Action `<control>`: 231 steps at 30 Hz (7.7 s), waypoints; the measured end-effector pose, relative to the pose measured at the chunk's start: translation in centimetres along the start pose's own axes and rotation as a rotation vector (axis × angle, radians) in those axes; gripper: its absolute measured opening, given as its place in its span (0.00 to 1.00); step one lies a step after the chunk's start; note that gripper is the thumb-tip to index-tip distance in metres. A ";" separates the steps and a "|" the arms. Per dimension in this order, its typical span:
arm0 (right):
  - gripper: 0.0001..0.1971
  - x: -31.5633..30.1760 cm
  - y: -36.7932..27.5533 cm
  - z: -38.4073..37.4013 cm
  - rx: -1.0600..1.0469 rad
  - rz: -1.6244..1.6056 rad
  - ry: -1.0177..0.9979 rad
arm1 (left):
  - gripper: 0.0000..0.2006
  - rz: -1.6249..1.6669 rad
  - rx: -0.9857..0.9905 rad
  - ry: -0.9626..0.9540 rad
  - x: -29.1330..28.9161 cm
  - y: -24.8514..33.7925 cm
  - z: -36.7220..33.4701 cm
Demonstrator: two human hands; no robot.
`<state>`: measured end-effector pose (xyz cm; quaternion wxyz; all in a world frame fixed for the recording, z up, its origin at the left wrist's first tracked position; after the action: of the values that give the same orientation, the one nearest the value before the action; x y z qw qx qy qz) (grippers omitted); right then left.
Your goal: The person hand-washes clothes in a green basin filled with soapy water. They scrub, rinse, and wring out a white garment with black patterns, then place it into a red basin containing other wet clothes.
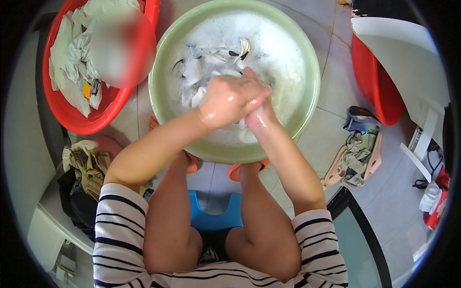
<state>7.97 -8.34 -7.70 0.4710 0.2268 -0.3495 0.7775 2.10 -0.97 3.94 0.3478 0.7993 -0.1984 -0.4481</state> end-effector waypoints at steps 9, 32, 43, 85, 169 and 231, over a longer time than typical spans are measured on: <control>0.20 4.9 -3.8 5.4 0.113 1.250 0.240 | 0.17 0.796 -0.580 0.087 -2.3 -3.4 1.5; 0.27 19.5 -11.7 23.9 -0.459 0.902 0.221 | 0.14 1.131 -0.300 0.158 -7.1 0.7 5.5; 0.33 15.9 -3.8 11.8 -0.251 1.684 0.346 | 0.10 0.933 -0.322 0.137 -8.1 0.3 5.2; 0.17 5.9 -1.7 0.8 0.019 -0.042 0.236 | 0.18 -0.054 -0.085 0.143 -1.1 -2.5 -0.7; 0.10 -2.0 -1.5 -2.4 -0.190 0.910 0.753 | 0.19 0.096 -0.590 0.018 6.3 -15.4 7.7; 0.17 -1.6 -3.0 -2.7 -0.105 1.037 0.920 | 0.09 0.157 -0.396 0.103 3.1 -12.5 5.3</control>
<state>11.29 -6.25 -9.56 0.1494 -0.3450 -0.2147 0.9014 -0.77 3.57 -8.92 0.5415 0.7192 -0.1504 -0.4085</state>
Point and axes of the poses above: each hand's wrist, its own z-axis away from the middle knuckle, its own x-axis out of the palm, y = z × x, the point moved 5 cm from there along -z, towards the middle knuckle, and after that the axes turned 15 degrees about x, right-handed, at the moved point
